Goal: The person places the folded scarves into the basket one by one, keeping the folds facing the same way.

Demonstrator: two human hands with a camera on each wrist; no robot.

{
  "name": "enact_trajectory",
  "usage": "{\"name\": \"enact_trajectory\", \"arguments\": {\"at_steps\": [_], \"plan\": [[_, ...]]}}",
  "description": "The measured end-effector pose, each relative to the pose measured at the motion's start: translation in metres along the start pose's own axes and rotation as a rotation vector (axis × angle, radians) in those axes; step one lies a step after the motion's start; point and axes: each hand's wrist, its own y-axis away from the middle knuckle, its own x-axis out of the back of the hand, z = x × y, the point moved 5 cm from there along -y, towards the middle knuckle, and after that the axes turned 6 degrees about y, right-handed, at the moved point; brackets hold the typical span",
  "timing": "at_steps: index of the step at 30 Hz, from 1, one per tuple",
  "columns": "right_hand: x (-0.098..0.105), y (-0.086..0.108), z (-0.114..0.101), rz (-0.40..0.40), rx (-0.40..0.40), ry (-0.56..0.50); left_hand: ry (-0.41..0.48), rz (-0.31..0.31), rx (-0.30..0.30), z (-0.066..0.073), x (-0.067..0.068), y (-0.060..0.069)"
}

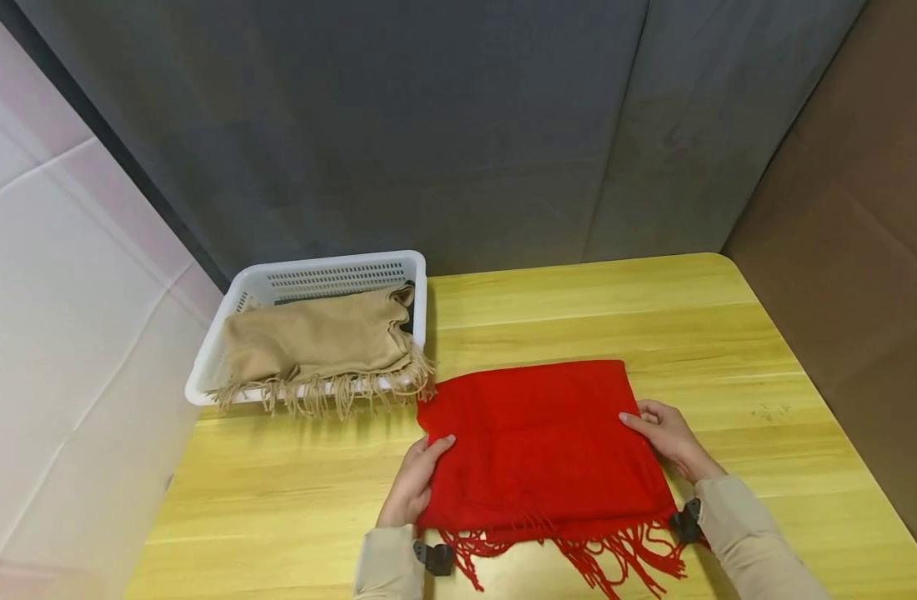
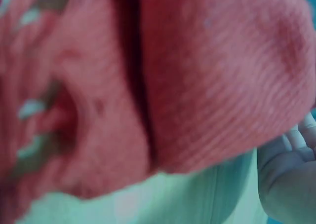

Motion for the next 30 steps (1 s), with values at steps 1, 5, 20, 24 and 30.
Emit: {"name": "enact_trajectory", "arguments": {"at_steps": [1, 5, 20, 24, 30], "plan": [[0.000, 0.001, -0.001, 0.010, 0.007, 0.001, 0.021, -0.002, 0.003, 0.000, 0.000, 0.000], [-0.001, 0.004, -0.006, 0.034, 0.050, 0.025, 0.099, 0.001, 0.007, -0.001, 0.002, 0.002], [0.000, 0.015, -0.011, 0.141, 0.092, 0.065, 0.211, 0.046, -0.019, 0.002, 0.003, 0.002], [0.002, 0.020, -0.013, 0.178, 0.096, 0.035, 0.140, 0.066, -0.045, 0.003, 0.005, 0.004], [0.003, 0.029, -0.017, 0.195, 0.120, -0.023, -0.030, 0.116, -0.086, 0.006, 0.006, 0.009]]}}
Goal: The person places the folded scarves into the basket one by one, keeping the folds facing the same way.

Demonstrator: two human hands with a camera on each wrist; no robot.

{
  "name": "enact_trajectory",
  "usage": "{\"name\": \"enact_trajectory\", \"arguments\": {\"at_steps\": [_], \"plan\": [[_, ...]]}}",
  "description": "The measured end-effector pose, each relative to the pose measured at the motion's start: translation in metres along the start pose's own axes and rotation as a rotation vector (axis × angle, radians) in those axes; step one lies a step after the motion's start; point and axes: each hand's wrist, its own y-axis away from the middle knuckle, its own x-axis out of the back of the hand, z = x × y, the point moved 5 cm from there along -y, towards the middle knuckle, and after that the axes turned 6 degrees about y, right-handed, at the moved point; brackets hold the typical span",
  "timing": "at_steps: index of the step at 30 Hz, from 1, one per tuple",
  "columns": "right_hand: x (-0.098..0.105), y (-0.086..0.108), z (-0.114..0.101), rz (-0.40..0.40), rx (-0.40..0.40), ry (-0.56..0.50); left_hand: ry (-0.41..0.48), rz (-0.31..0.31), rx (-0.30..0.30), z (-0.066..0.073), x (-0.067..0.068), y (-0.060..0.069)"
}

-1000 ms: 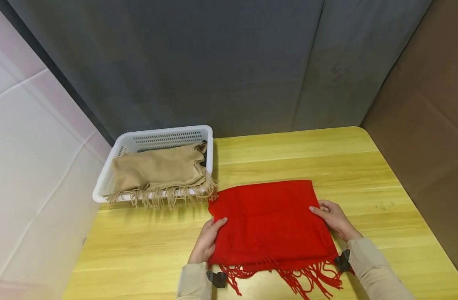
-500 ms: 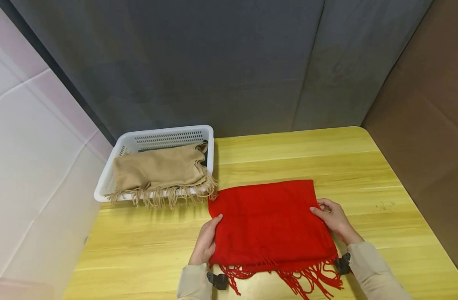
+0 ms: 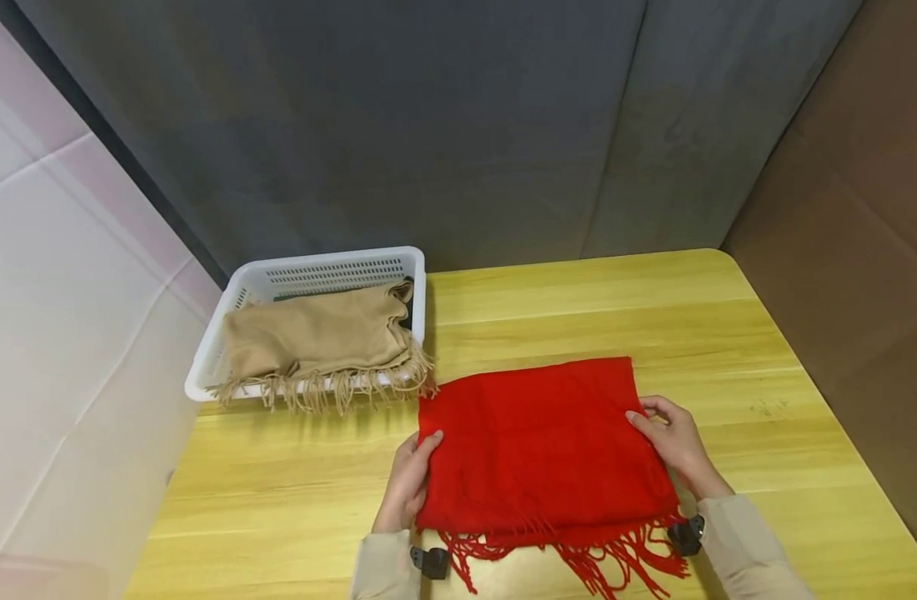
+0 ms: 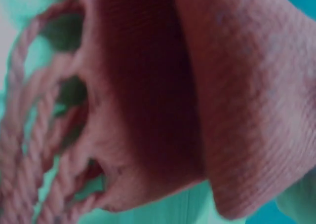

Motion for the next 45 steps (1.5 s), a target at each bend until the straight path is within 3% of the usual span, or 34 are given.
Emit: {"name": "enact_trajectory", "arguments": {"at_steps": [6, 14, 25, 29, 35, 40, 45], "plan": [[0.004, 0.006, -0.004, 0.022, 0.021, -0.020, -0.159, -0.025, -0.046, 0.008, -0.002, 0.007], [0.018, 0.015, -0.016, 0.063, 0.005, -0.035, -0.286, -0.115, -0.199, 0.028, -0.012, 0.025], [0.030, 0.021, -0.032, 0.090, 0.019, -0.057, -0.278, -0.222, -0.204, 0.052, -0.020, 0.049], [0.033, 0.022, -0.041, 0.068, 0.039, -0.138, -0.253, -0.235, -0.231, 0.059, -0.018, 0.054], [0.034, 0.020, -0.058, 0.023, 0.131, -0.237, -0.247, -0.214, -0.239, 0.068, -0.011, 0.058], [0.033, 0.012, -0.065, 0.026, 0.260, -0.237, -0.273, -0.236, -0.304, 0.085, -0.009, 0.063], [0.029, 0.005, -0.082, -0.001, 0.330, -0.192, -0.301, -0.234, -0.376, 0.104, -0.003, 0.068]]}}
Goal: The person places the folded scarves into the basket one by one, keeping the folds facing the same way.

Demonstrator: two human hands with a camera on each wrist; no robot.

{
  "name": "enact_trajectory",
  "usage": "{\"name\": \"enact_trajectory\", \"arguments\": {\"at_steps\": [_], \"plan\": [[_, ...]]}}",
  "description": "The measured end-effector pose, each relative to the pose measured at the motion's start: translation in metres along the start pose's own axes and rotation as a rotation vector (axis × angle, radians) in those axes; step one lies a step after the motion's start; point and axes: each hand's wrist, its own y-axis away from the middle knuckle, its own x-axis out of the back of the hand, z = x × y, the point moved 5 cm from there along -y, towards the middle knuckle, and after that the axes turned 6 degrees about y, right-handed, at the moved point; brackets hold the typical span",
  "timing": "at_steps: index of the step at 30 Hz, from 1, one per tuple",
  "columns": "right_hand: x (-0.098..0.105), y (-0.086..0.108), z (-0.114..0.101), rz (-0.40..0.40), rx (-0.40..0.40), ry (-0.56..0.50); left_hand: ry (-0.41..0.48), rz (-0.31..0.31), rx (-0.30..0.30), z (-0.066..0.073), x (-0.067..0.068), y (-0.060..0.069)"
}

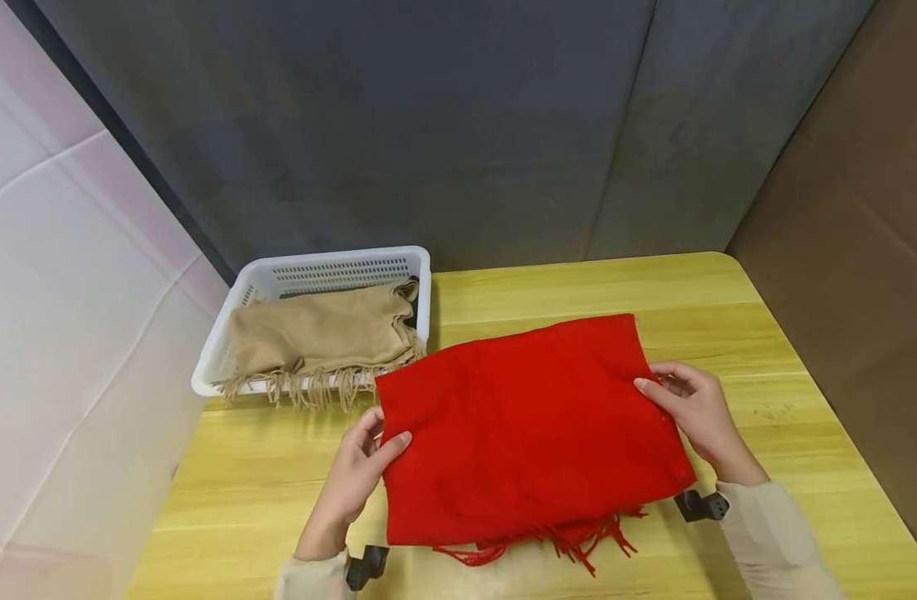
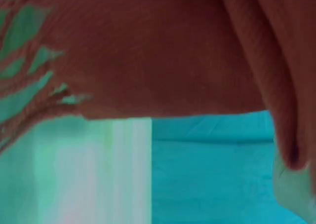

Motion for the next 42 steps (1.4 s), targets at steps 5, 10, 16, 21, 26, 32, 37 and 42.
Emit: {"name": "enact_trajectory", "arguments": {"at_steps": [5, 10, 16, 21, 26, 32, 37, 42], "plan": [[-0.010, -0.009, -0.023, -0.030, 0.006, 0.007, 0.004, 0.005, -0.057, 0.018, 0.009, 0.003], [-0.019, -0.016, -0.037, -0.068, 0.037, -0.017, 0.006, 0.007, -0.125, 0.038, 0.018, 0.007], [-0.031, -0.020, -0.054, -0.118, 0.102, -0.068, 0.003, 0.066, -0.211, 0.060, 0.032, 0.009], [-0.045, -0.026, -0.063, -0.135, 0.119, -0.086, -0.019, 0.107, -0.273, 0.076, 0.048, 0.008], [-0.064, -0.035, -0.067, -0.182, 0.109, -0.091, -0.020, 0.129, -0.281, 0.081, 0.072, 0.002], [-0.087, -0.046, -0.073, -0.215, 0.110, -0.106, 0.055, 0.039, -0.322, 0.045, 0.139, -0.025], [-0.109, -0.055, -0.078, -0.220, 0.131, -0.134, -0.056, 0.174, -0.223, 0.047, 0.163, -0.032], [-0.133, -0.068, -0.080, -0.223, 0.150, -0.101, -0.129, 0.270, -0.185, 0.054, 0.181, -0.037]]}}
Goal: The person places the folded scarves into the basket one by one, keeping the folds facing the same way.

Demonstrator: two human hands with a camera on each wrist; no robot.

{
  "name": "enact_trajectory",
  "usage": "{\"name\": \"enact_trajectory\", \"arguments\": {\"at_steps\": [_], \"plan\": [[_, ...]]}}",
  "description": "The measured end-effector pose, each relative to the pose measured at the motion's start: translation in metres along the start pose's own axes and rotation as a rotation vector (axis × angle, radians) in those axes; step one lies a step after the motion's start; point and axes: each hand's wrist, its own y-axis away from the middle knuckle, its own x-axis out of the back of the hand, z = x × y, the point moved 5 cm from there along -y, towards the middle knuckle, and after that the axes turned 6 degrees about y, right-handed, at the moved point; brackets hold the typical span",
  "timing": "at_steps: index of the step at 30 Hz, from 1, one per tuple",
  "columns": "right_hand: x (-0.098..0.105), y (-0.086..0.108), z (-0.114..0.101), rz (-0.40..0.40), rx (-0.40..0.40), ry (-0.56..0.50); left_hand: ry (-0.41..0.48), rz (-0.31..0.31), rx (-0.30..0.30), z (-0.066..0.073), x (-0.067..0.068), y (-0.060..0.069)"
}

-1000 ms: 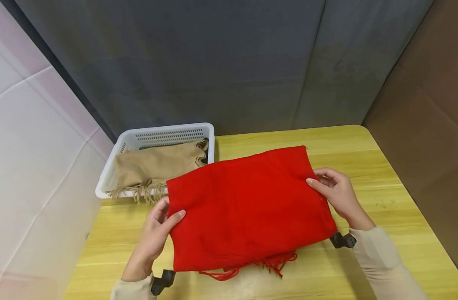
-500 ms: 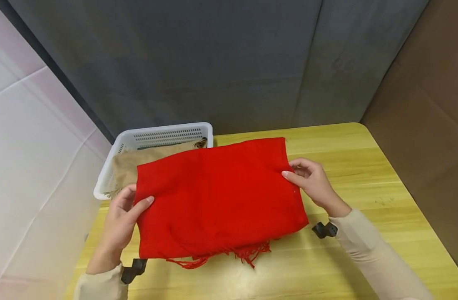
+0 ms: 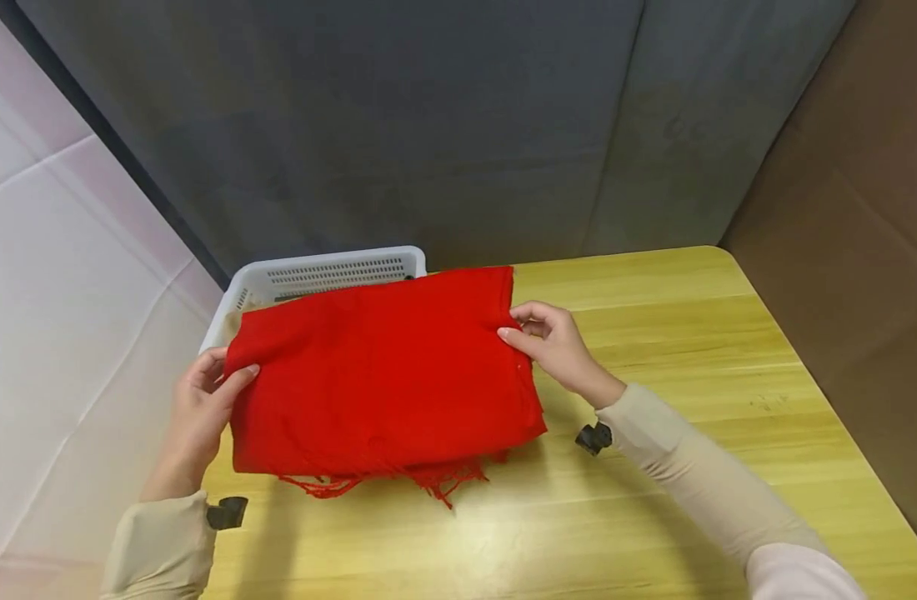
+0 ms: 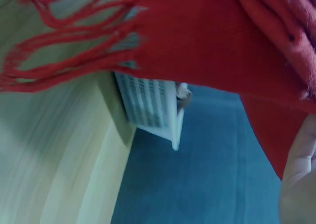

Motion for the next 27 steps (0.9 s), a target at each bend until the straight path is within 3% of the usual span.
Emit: {"name": "enact_trajectory", "arguments": {"at_steps": [1, 3, 4, 7, 8, 12, 14, 19, 27], "plan": [[-0.005, -0.004, 0.000, -0.003, 0.000, 0.008, 0.029, 0.011, -0.023, -0.002, 0.005, -0.003], [-0.013, -0.010, 0.001, -0.004, -0.003, 0.020, 0.001, 0.068, -0.027, 0.000, 0.009, -0.006], [-0.017, -0.013, 0.000, -0.003, -0.002, 0.028, -0.057, 0.111, -0.013, 0.006, 0.009, -0.005], [-0.026, -0.020, -0.010, 0.008, 0.004, 0.056, -0.056, 0.234, 0.011, 0.020, 0.008, -0.008], [-0.028, -0.022, -0.013, 0.013, 0.005, 0.061, -0.110, 0.277, 0.034, 0.028, 0.005, -0.008], [-0.037, -0.030, -0.024, 0.016, -0.012, 0.073, -0.202, 0.383, 0.042, 0.048, 0.004, -0.017], [-0.041, -0.037, -0.019, 0.003, -0.034, 0.067, -0.269, 0.406, 0.040, 0.055, 0.006, -0.023], [-0.046, -0.055, -0.001, 0.000, -0.066, 0.052, -0.414, 0.385, 0.057, 0.062, 0.011, -0.037], [-0.055, -0.072, 0.004, 0.023, -0.043, 0.129, -0.568, 0.335, 0.055, 0.057, 0.024, -0.054]]}}
